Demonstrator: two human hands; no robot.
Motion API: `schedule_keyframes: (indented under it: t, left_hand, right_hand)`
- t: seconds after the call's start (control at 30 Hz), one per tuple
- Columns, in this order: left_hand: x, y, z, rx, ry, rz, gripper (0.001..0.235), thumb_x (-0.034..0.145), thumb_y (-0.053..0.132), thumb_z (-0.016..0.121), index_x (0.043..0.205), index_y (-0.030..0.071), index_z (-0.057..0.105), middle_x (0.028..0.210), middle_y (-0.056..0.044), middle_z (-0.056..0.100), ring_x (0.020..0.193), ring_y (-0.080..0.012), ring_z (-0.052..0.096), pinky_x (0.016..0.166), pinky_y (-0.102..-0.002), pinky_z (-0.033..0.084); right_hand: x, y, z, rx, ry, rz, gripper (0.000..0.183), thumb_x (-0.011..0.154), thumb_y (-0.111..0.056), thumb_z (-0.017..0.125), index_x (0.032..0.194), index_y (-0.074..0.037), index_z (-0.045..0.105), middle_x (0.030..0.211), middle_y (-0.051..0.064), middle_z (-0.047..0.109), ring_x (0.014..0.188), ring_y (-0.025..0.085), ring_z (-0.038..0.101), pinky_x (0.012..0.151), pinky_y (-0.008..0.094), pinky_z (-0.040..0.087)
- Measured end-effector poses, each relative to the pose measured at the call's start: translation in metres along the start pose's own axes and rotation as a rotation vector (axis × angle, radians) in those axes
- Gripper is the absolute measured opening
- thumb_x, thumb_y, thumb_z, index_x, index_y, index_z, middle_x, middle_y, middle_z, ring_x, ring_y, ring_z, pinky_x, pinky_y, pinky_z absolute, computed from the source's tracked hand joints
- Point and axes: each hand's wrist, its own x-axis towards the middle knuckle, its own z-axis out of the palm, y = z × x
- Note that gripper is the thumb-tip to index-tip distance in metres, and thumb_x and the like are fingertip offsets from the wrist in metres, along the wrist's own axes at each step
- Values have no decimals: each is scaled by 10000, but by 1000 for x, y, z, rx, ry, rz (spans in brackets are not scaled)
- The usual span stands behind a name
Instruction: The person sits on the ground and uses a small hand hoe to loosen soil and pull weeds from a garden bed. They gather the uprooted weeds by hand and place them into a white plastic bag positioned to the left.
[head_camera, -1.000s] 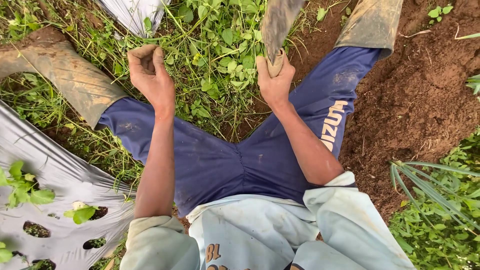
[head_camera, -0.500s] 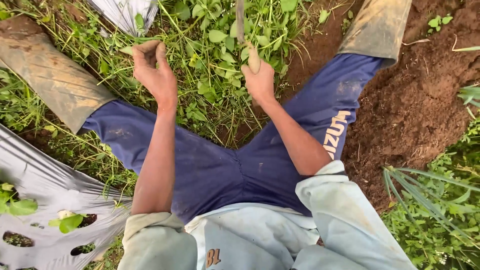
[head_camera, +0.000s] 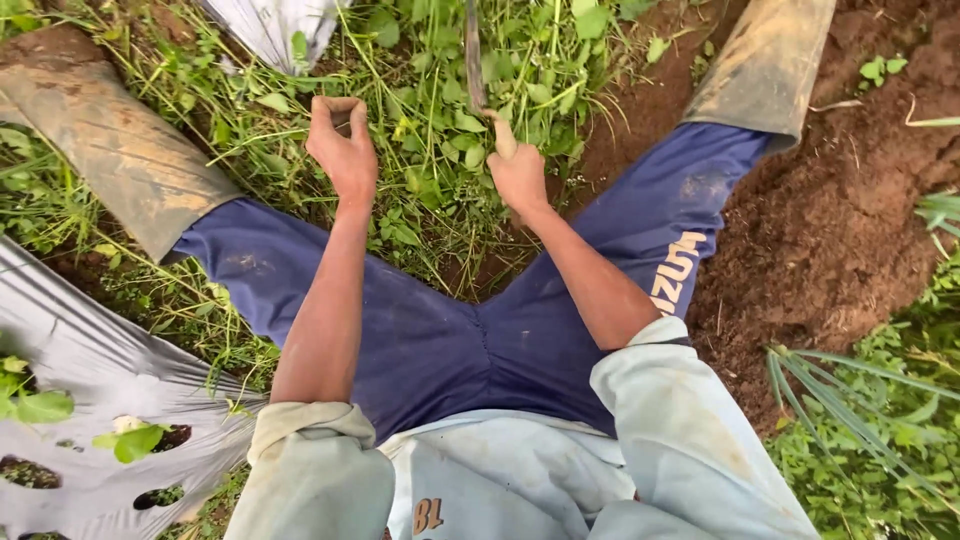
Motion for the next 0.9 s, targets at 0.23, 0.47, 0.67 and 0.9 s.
schedule_keyframes:
  t: [0.23,0.47,0.67,0.9]
  left_hand:
    - [-24,-34,24,52,-112,-161,109,930,16,684,1013,30,614,924,-71,648,786,-146,642,738,-272,590]
    - [-60,-28,5,52,-250,-234,95,1042,41,612,1123,-2,586,1054,-182,644,1008,-343,691,795,-488,584]
    - [-85,-52,22,143,-464,-357,219,1026,142,684,1184,13,603,1118,-158,648,1068,-294,689,864,-428,605]
    - [-86,-7,68,154,-549,-274,237,1043,178,643,1206,8,621,1104,-144,628,1057,-272,699,899,-422,607]
  right_hand:
    - [-15,-47,-13,234,284,-619,226,894,-53,714,1069,89,704,682,15,578,556,95,430,509,244,416]
    - [-12,18,6,-148,-158,-108,61,903,-44,629,889,5,663,740,153,649,605,260,626,599,444,530]
    - [-19,17,0,92,31,-63,181,920,-119,656,1011,37,644,780,153,646,625,204,615,564,362,493]
    - [-66,-27,-70,305,114,-81,71,873,-66,615,838,-6,597,518,92,555,354,167,542,388,324,441]
